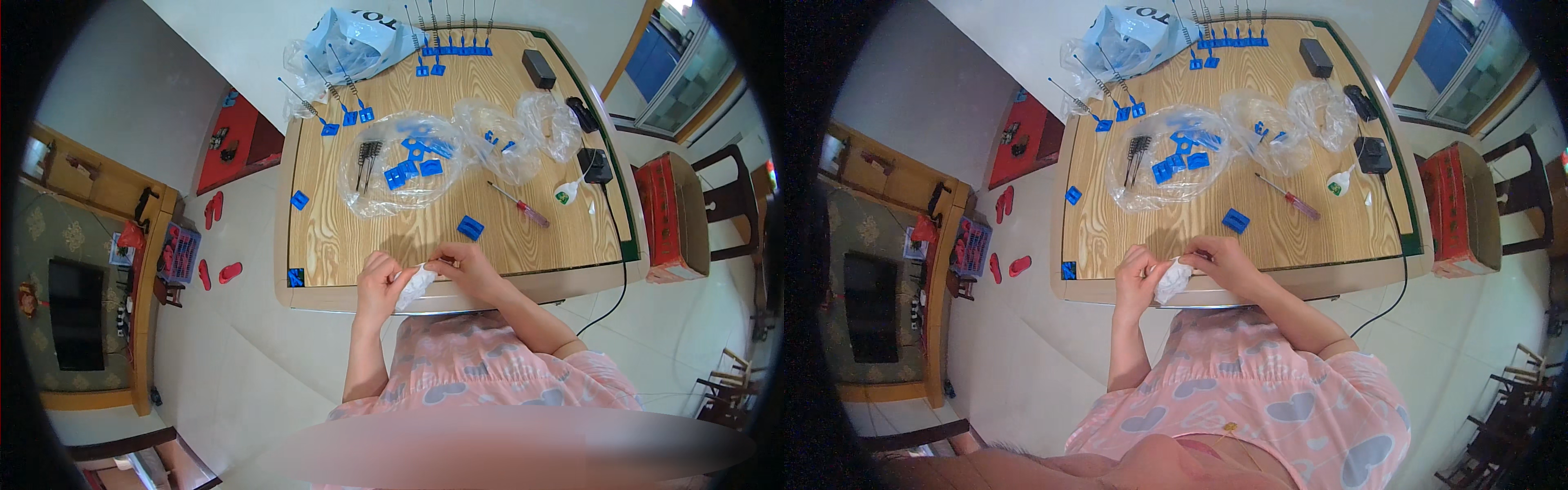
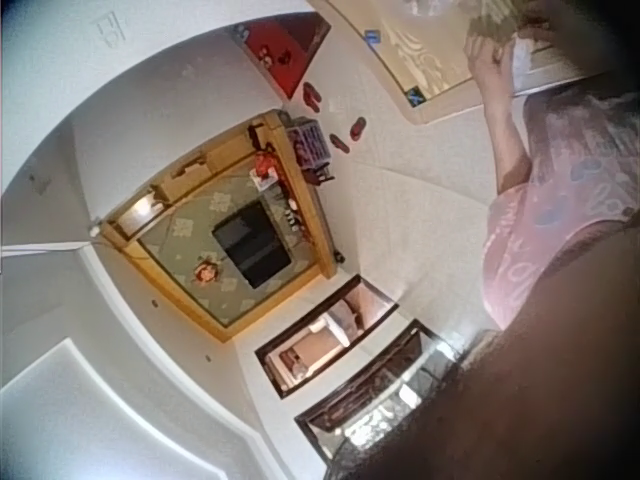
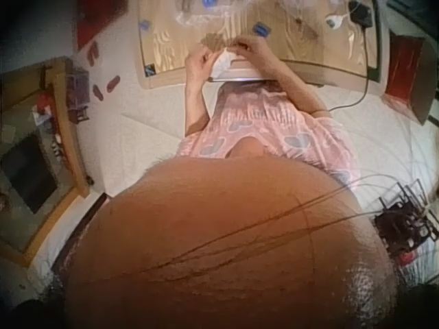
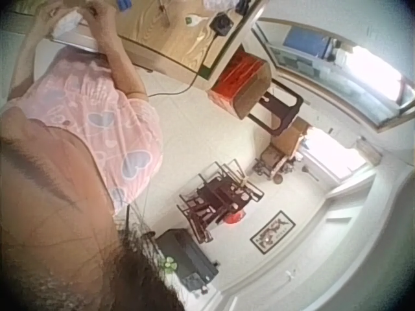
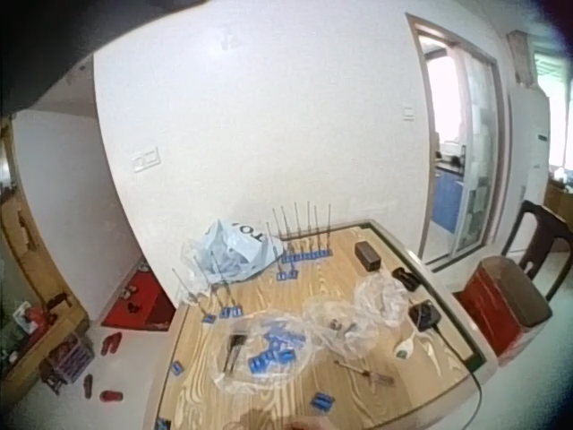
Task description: Assembling small blue plastic and metal electronic components at a table.
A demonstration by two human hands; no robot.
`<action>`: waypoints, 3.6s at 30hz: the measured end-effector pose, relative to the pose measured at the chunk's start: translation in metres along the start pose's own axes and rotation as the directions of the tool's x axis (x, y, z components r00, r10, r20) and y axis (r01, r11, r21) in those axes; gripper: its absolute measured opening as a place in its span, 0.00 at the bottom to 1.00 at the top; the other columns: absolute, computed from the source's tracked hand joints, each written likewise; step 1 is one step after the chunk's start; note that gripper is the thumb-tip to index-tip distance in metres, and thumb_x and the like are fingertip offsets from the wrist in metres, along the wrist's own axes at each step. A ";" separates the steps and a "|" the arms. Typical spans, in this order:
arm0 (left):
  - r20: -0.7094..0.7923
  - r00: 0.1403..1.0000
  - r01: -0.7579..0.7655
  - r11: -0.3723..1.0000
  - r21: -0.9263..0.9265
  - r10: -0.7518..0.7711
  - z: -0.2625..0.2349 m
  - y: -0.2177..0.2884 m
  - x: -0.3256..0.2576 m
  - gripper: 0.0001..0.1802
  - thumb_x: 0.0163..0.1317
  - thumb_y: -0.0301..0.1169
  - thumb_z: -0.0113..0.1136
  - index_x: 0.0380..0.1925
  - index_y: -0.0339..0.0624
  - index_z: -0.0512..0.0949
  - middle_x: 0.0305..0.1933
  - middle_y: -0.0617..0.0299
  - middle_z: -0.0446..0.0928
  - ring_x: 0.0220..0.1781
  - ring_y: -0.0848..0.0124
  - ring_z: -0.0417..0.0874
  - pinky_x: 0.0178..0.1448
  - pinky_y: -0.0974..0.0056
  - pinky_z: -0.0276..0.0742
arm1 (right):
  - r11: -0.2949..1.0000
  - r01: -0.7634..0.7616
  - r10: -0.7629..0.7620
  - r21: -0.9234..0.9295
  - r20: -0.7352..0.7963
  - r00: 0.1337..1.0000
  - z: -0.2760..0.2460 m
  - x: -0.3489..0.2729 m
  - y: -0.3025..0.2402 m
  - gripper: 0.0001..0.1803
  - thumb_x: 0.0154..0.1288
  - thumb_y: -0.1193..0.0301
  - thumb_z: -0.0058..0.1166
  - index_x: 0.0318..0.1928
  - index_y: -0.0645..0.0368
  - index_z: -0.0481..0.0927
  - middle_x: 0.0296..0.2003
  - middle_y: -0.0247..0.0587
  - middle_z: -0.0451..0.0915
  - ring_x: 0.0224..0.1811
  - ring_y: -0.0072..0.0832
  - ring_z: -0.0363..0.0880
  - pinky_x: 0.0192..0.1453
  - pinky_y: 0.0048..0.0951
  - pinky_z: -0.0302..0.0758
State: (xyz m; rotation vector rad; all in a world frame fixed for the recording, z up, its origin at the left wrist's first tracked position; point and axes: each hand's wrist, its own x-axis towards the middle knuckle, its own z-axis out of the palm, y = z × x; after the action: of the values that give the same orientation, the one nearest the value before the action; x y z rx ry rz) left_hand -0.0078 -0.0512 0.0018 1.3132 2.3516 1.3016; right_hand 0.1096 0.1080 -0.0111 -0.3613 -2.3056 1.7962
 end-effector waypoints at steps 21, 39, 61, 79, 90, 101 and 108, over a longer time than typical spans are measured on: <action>-0.274 0.961 0.005 0.995 0.104 0.024 -0.033 -0.038 0.020 0.04 0.50 0.23 0.63 0.24 0.35 0.77 0.22 0.58 0.69 0.30 0.63 0.69 0.35 0.61 0.65 | 0.485 -0.230 0.191 0.844 0.154 0.969 -0.009 0.030 0.005 0.18 0.71 0.71 0.36 0.54 0.73 0.68 0.49 0.53 0.75 0.53 0.37 0.75 0.54 0.31 0.73; -0.161 0.987 -0.009 0.994 -0.111 -0.009 -0.018 -0.018 0.006 0.06 0.51 0.21 0.61 0.26 0.37 0.73 0.29 0.59 0.71 0.36 0.67 0.74 0.40 0.66 0.68 | 0.739 -0.097 0.204 0.667 -0.084 0.975 0.033 0.056 0.010 0.10 0.63 0.72 0.52 0.40 0.65 0.78 0.26 0.35 0.79 0.30 0.20 0.76 0.37 0.20 0.73; -0.138 0.990 0.015 0.998 0.060 -0.007 0.011 -0.042 0.010 0.08 0.51 0.26 0.61 0.33 0.37 0.80 0.29 0.56 0.77 0.39 0.58 0.73 0.45 0.60 0.69 | 0.852 0.353 -0.408 -0.388 -0.068 0.910 0.028 0.061 0.048 0.09 0.56 0.72 0.55 0.37 0.61 0.77 0.34 0.49 0.76 0.35 0.44 0.75 0.40 0.36 0.71; -0.292 0.956 -0.083 0.986 -0.142 0.039 -0.021 -0.011 0.007 0.08 0.49 0.19 0.63 0.25 0.38 0.73 0.30 0.60 0.75 0.42 0.66 0.74 0.49 0.65 0.68 | 0.895 0.446 -0.441 0.029 -0.096 0.892 0.029 0.054 0.005 0.08 0.54 0.77 0.57 0.35 0.62 0.74 0.28 0.39 0.73 0.29 0.26 0.73 0.32 0.26 0.71; -0.188 0.956 0.173 0.949 -0.263 -0.226 -0.027 -0.007 0.002 0.09 0.48 0.21 0.65 0.30 0.36 0.77 0.24 0.61 0.71 0.29 0.70 0.70 0.36 0.69 0.67 | 0.940 0.342 -0.342 0.002 0.026 0.939 0.028 0.050 -0.008 0.07 0.57 0.73 0.56 0.35 0.62 0.77 0.30 0.42 0.76 0.32 0.35 0.76 0.36 0.31 0.71; -0.159 0.983 0.058 0.978 -0.200 -0.091 -0.027 -0.016 0.003 0.04 0.53 0.22 0.60 0.30 0.35 0.78 0.27 0.59 0.71 0.32 0.69 0.71 0.37 0.68 0.67 | 0.937 0.344 -0.345 0.052 0.003 0.939 0.026 0.042 -0.013 0.10 0.60 0.71 0.54 0.40 0.63 0.77 0.30 0.45 0.79 0.31 0.33 0.78 0.37 0.29 0.73; -0.157 0.984 0.059 0.983 -0.174 -0.087 -0.027 -0.006 0.003 0.03 0.50 0.20 0.63 0.26 0.34 0.78 0.27 0.60 0.71 0.33 0.70 0.72 0.40 0.70 0.67 | 0.957 0.282 -0.279 0.062 -0.048 0.959 0.022 0.044 -0.004 0.08 0.58 0.72 0.57 0.37 0.62 0.80 0.26 0.42 0.80 0.26 0.27 0.77 0.31 0.26 0.72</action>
State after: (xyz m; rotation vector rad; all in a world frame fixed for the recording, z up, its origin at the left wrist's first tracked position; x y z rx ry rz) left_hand -0.0271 -0.0668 0.0149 1.0991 2.3070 1.6013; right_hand 0.0611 0.0998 -0.0123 -0.0518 -2.1367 1.7046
